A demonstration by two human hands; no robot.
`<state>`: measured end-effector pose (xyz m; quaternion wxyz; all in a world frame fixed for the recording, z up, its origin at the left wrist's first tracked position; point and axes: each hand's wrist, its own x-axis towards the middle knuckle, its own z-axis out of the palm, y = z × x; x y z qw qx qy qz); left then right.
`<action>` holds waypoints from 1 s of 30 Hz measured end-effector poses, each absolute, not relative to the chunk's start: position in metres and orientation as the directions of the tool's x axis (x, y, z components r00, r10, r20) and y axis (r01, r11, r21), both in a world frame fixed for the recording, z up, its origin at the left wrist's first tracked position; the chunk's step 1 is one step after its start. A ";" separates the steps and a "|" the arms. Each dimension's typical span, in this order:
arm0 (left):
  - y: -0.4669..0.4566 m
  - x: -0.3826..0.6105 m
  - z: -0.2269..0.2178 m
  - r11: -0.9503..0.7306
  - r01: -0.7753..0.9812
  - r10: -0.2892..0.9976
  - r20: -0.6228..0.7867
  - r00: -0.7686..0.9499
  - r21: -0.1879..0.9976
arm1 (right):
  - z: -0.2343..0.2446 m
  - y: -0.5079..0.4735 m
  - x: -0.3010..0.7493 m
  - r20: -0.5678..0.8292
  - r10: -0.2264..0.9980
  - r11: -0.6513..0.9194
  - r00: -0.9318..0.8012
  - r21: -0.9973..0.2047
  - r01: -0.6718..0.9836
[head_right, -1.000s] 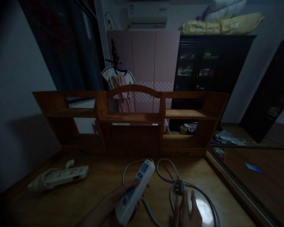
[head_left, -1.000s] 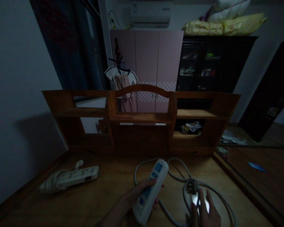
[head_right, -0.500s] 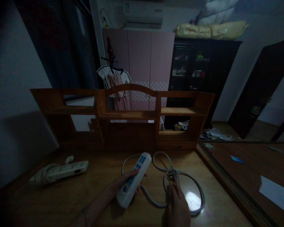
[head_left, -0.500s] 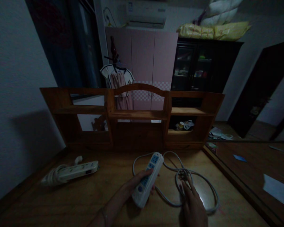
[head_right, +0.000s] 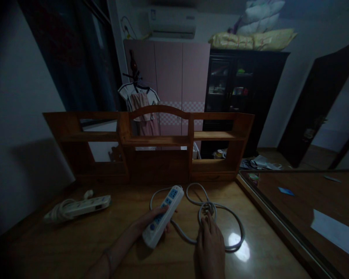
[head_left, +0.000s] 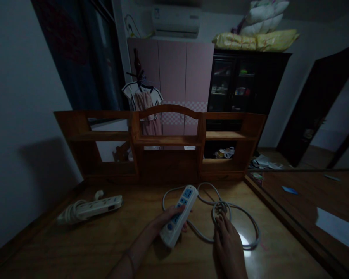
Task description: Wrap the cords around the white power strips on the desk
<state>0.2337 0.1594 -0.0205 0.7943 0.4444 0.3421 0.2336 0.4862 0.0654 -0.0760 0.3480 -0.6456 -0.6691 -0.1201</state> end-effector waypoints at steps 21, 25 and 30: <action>0.146 0.238 -0.018 0.290 -0.087 0.690 -0.146 0.709 0.953 | -0.074 0.065 0.484 0.609 0.792 0.113 0.044 -0.217 0.970; 0.147 0.232 -0.009 0.337 -0.261 0.782 -0.114 0.613 0.905 | -0.075 0.065 0.485 0.622 0.782 0.123 0.036 -0.210 0.970; 0.155 0.228 0.010 0.282 -0.618 0.927 -0.042 0.373 0.734 | -0.078 0.066 0.485 0.638 0.770 0.141 0.030 -0.215 0.966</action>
